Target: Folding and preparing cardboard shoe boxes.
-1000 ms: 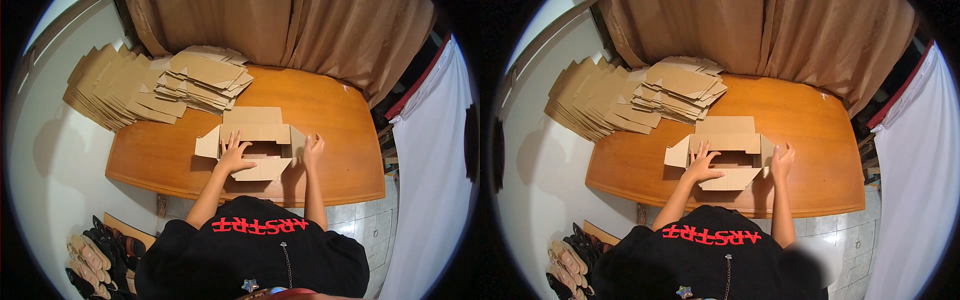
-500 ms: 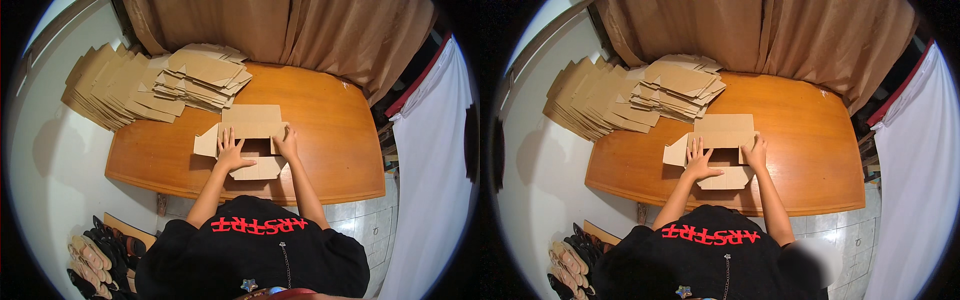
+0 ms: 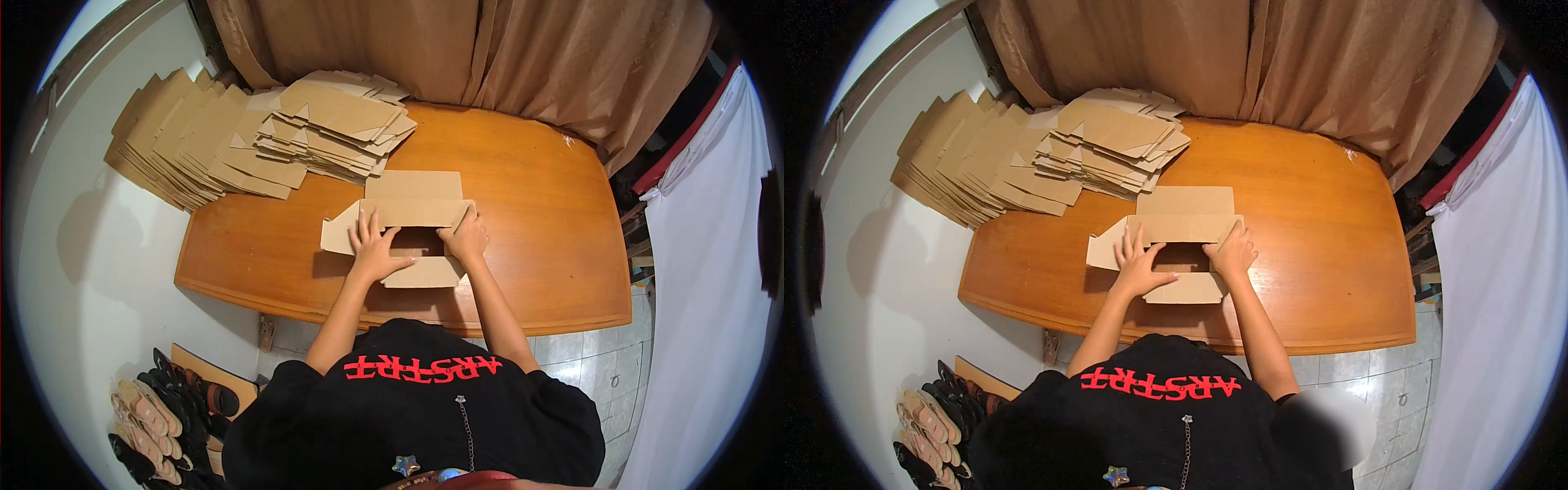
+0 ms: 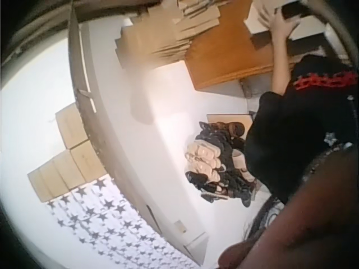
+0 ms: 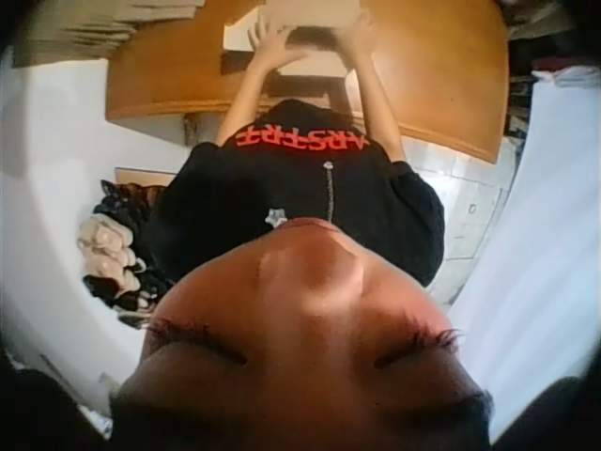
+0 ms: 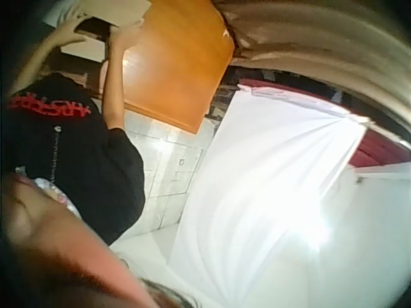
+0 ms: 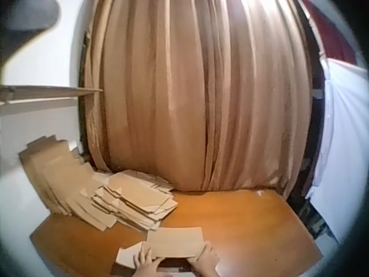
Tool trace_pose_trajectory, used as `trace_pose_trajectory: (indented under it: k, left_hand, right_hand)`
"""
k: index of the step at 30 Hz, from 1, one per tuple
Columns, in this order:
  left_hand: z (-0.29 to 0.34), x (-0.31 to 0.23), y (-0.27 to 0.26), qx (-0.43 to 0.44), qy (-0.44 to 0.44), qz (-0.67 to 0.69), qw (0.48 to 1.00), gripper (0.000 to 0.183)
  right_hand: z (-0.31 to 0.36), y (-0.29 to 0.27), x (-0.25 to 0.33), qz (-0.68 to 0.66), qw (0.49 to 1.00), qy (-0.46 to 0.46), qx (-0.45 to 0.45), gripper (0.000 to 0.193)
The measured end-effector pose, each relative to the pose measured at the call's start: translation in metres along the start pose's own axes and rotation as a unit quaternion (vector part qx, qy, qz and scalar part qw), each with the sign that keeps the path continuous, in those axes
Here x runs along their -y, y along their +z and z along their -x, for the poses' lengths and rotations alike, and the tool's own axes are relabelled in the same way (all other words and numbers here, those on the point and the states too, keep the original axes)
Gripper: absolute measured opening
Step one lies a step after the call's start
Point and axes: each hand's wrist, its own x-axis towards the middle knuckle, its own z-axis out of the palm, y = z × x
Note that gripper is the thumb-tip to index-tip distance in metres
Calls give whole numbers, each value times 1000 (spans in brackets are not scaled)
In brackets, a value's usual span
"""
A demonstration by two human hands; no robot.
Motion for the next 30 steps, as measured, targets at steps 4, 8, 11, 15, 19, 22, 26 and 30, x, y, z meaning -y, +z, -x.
trace_pose_trajectory:
  k: [4, 8, 11, 15, 19, 22, 26, 30]
  left_hand:
    - [22, 8, -14, -202, -50, -22, 978, 75]
    - [33, 36, -19, -295, -236, 16, 926, 81]
    - [31, 54, -14, -268, -243, 183, 914, 81]
    - [28, 26, -17, -240, 1, 394, 887, 78]
    - [21, 12, -6, -135, 51, 182, 973, 76]
    - [20, 11, 9, -84, 73, 102, 989, 76]
    - [20, 13, 20, -55, 53, 71, 995, 80]
    - [17, 19, 23, -27, 53, 83, 995, 90]
  right_hand:
    - [0, 3, 1, 35, 997, -26, -59, 95]
    - [2, 6, -1, 38, 996, -50, -64, 94]
    - [2, 11, -3, 39, 995, -59, -75, 91]
    - [-1, 14, -5, 37, 995, -54, -69, 87]
    - [-2, 16, -6, 46, 994, -54, -82, 86]
    - [-1, 16, -5, 43, 994, -52, -81, 86]
    - [1, 14, -5, 46, 994, -55, -84, 86]
    - [3, 14, -4, 40, 994, -60, -87, 87]
